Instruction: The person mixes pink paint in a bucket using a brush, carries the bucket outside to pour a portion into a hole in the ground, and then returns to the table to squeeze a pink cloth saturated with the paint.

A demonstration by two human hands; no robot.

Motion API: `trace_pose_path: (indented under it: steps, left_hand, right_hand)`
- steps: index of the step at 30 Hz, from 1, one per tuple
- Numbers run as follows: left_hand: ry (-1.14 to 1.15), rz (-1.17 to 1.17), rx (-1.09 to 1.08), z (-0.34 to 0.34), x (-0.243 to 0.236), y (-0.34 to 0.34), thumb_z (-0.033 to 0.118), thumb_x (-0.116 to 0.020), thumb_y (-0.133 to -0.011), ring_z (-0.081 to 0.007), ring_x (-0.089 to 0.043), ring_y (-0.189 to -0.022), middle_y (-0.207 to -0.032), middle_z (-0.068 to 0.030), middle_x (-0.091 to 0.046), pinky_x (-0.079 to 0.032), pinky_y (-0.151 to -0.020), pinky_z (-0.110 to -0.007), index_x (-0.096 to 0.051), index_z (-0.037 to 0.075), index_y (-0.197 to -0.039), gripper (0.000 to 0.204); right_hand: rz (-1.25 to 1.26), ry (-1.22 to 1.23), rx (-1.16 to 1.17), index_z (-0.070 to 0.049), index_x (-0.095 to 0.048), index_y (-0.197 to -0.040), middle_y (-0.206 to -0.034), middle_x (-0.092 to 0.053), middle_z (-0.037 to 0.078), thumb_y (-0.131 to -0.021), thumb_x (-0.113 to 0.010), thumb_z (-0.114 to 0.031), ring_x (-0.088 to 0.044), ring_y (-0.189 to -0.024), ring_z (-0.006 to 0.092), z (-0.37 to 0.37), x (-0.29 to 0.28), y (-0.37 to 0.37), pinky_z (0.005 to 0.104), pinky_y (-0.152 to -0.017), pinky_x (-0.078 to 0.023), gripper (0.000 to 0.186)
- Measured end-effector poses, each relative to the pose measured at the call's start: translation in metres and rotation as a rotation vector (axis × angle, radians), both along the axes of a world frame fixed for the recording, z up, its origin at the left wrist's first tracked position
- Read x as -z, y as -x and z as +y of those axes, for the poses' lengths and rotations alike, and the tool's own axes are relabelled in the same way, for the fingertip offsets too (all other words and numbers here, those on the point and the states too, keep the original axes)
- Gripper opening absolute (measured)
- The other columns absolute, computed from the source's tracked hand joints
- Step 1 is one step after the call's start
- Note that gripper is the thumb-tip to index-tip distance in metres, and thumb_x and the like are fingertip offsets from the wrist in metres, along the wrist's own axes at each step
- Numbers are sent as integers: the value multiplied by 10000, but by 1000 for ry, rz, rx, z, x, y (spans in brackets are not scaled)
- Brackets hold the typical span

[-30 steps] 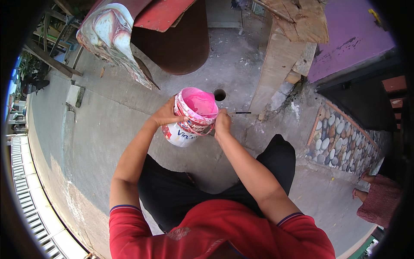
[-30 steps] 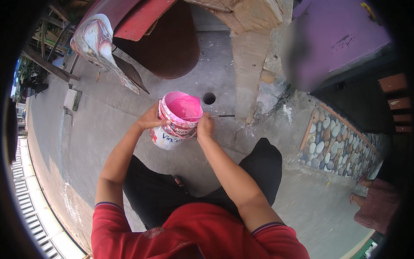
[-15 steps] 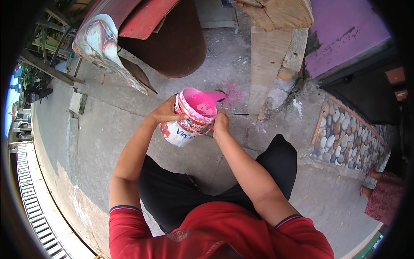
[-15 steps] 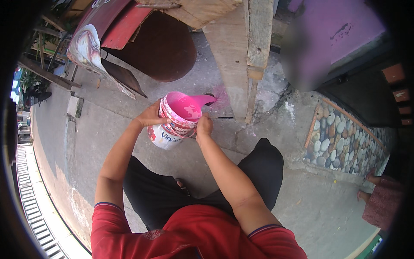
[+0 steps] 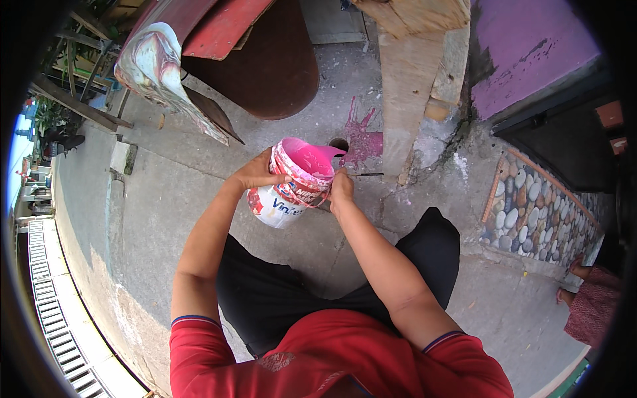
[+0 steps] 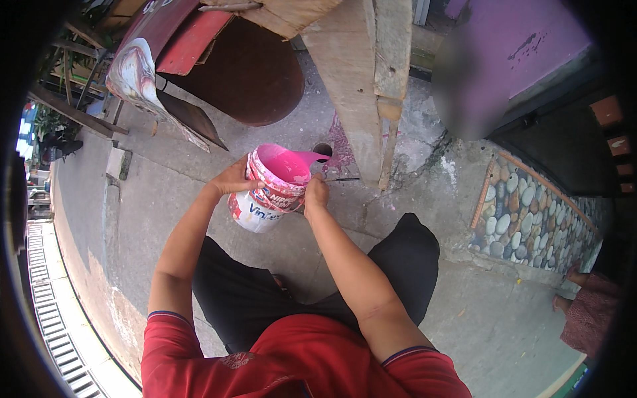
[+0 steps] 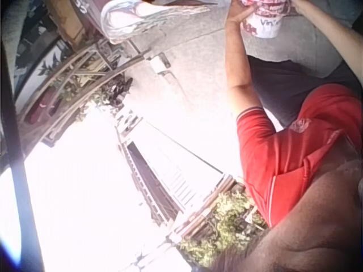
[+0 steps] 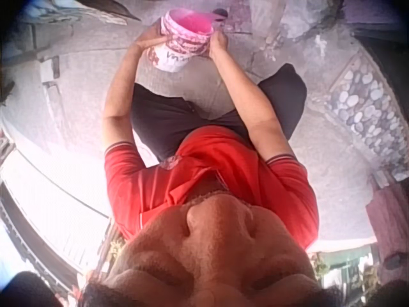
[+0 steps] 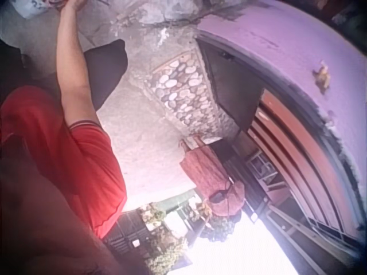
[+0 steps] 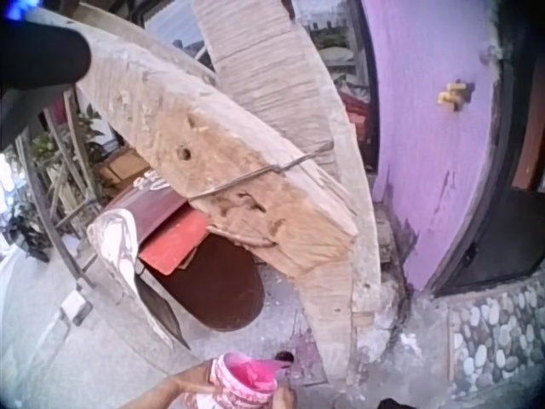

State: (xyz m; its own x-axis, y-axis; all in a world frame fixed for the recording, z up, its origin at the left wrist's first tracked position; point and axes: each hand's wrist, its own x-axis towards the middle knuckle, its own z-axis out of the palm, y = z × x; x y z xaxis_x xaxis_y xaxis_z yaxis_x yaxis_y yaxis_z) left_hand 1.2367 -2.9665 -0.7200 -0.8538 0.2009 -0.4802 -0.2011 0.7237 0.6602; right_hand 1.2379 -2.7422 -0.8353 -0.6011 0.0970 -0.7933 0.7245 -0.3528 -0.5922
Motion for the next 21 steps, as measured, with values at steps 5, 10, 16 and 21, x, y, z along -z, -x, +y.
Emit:
trace_pose_path:
  steps: [5,10,16,21]
  left_hand:
    - [-26,-22,1,1,-7,4,610,-844,-659,-363,-454,-1394,-1484,-257,-468,-337,-1196,-403,-322,-8,-1526,1186]
    - [47,-29,17,-1,-7,7,621,-836,-663,-363,-456,-1391,-1479,-258,-475,-338,-1195,-405,-320,-11,-1526,1187]
    - [37,-27,28,-3,-9,9,626,-833,-661,-365,-456,-1391,-1480,-261,-472,-341,-1193,-404,-316,-17,-1525,1195]
    - [52,-44,27,-2,-14,13,633,-835,-657,-367,-466,-1383,-1469,-268,-481,-345,-1190,-406,-318,-27,-1520,1203]
  right_hand:
    - [-1,19,-3,72,-655,-940,-891,-703,192,-968,-394,-365,-696,-655,274,1,-6,-1,385,-497,-563,510]
    - [-19,64,11,52,-657,-944,-888,-703,176,-973,-389,-365,-690,-633,259,0,-13,-1,386,-481,-553,497]
    - [-21,102,13,51,-654,-997,-918,-711,176,-979,-374,-369,-706,-673,268,-3,-18,0,386,-504,-587,505]
    - [-32,88,-22,47,-653,-1035,-952,-713,180,-989,-375,-388,-716,-715,271,-4,-20,2,396,-531,-599,518]
